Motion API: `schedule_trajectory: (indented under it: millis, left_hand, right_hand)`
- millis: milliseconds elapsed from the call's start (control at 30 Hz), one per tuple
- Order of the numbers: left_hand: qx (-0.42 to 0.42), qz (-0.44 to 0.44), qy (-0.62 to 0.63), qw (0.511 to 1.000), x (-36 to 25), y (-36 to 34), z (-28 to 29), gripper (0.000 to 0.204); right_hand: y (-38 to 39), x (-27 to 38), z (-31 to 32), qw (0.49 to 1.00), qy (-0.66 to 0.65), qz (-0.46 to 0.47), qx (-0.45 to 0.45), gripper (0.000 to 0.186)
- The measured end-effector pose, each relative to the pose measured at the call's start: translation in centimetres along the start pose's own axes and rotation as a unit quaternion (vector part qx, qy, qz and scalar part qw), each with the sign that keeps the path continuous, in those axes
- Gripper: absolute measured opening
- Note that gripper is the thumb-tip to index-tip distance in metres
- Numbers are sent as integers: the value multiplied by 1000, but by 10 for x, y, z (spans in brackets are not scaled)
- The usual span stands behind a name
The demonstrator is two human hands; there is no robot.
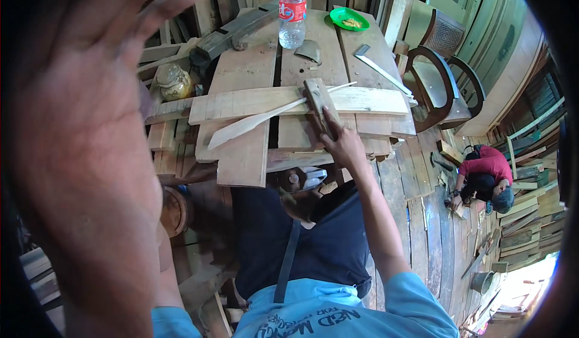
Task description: Shaping a piece of wood using a hand plane.
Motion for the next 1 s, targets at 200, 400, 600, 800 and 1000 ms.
schedule_trajectory:
  millis: [200,400,600,800,1000]
  left_hand:
    - [14,16,-14,1000,-7,5,-9,121]
    - [12,12,-26,1000,-2,6,-7,123]
    - [10,-6,-26,1000,-1,6,-2,125]
    - [14,-16,-19,1000,2,8,1,127]
    - [33,-10,6,999,1,-6,6,129]
  right_hand:
    - [-3,-4,1,1000,4,11,-7,73]
    - [-3,-1,1,1000,2,7,-5,73]
    - [0,-4,0,1000,0,-6,8,74]
    - [10,-10,1,999,-4,-40,25,73]
    - [3,6,7,1000,-22,4,2,68]
Point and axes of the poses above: each hand's wrist, its own y-axis away from the middle knuckle, its own z-axis out of the back of the hand, x = y × z, the point moved 8 cm from there along -y, towards the middle knuckle, and after that the axes turned 8 degrees about -y, right-handed, at the moved point
